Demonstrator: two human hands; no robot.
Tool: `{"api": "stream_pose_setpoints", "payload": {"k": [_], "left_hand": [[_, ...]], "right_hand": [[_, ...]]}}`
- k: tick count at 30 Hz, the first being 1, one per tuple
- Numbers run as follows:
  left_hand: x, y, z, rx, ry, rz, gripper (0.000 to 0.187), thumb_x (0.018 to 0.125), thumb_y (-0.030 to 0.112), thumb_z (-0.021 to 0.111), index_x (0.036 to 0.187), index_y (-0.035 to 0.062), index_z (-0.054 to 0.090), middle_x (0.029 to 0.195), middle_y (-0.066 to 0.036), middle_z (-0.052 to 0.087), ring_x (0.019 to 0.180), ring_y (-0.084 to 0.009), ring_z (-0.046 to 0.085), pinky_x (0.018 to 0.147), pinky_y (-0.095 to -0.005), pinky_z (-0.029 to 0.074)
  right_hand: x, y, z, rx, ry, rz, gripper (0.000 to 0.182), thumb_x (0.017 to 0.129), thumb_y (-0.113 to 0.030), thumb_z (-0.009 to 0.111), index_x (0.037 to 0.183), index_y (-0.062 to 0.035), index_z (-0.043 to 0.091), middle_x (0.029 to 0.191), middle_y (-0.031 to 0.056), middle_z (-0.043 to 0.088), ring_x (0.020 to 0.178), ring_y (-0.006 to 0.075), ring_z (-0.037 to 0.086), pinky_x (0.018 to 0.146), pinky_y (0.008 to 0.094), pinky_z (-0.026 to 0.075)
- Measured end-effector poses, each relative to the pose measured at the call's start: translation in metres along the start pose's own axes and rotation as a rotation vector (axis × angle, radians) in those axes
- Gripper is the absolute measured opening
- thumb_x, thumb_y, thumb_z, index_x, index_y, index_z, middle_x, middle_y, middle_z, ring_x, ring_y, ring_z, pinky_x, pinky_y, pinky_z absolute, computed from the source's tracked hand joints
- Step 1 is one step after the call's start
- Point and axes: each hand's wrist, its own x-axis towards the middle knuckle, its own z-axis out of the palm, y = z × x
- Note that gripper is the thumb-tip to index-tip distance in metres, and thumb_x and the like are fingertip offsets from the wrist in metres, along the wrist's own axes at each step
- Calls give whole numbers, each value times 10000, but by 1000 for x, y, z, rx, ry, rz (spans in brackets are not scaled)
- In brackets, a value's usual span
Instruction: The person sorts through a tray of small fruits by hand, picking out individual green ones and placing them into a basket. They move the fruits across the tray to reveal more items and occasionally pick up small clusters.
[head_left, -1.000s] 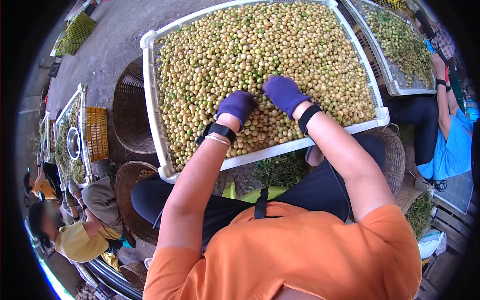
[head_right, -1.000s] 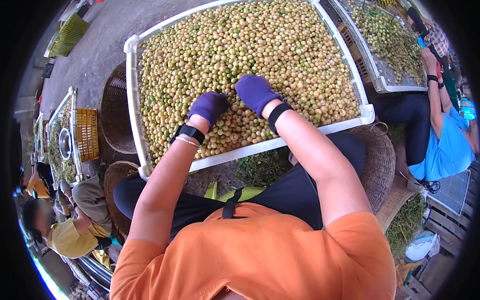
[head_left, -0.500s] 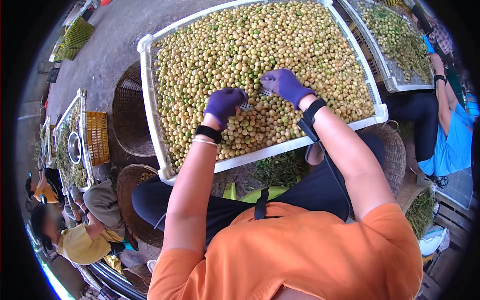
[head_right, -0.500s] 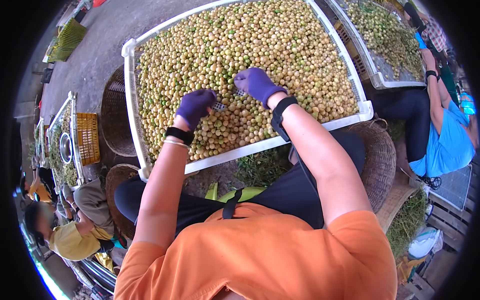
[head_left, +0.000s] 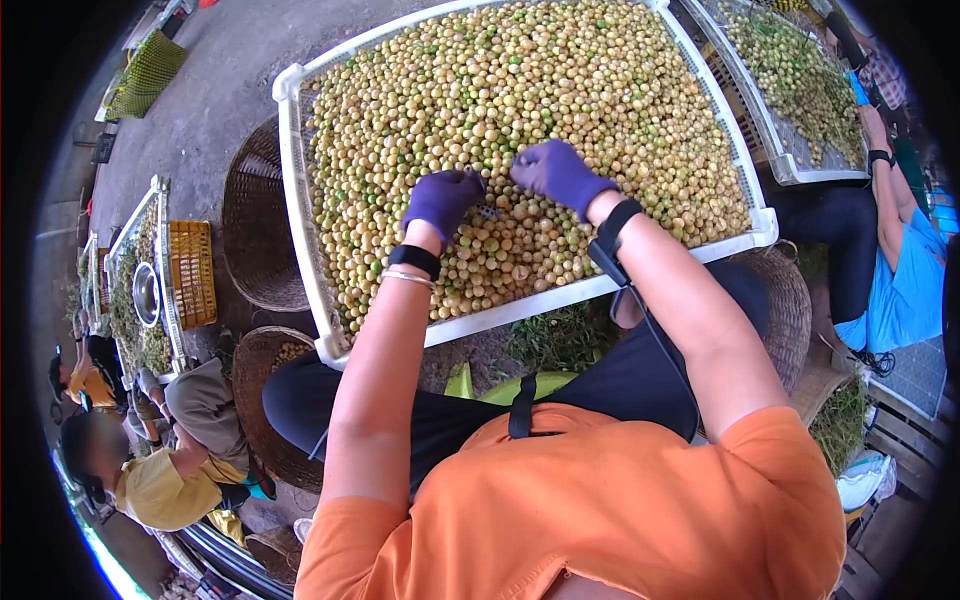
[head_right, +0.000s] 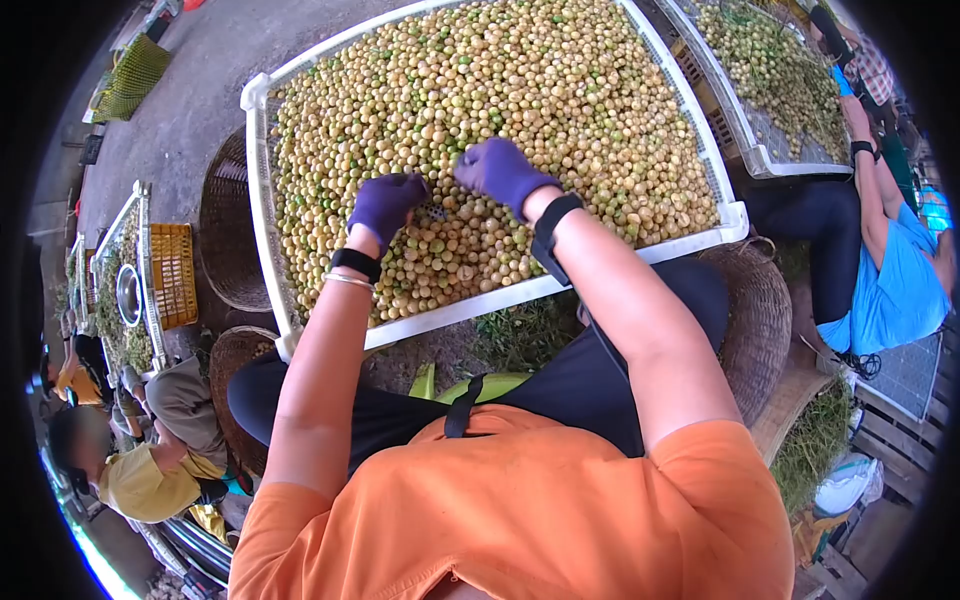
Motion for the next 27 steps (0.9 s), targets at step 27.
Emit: {"api": "stream_pose_setpoints", "payload": {"k": [27], "left_hand": [[5, 8, 32, 780, -148, 496, 236, 880, 218, 513, 902, 63, 690, 971, -175, 662, 911, -332, 644, 796, -419, 518]], "right_hand": [[-71, 22, -6, -794, -58, -260, 137, 812, -159, 563, 835, -74, 668, 846, 153, 662, 810, 323, 659, 704, 428, 522]]}}
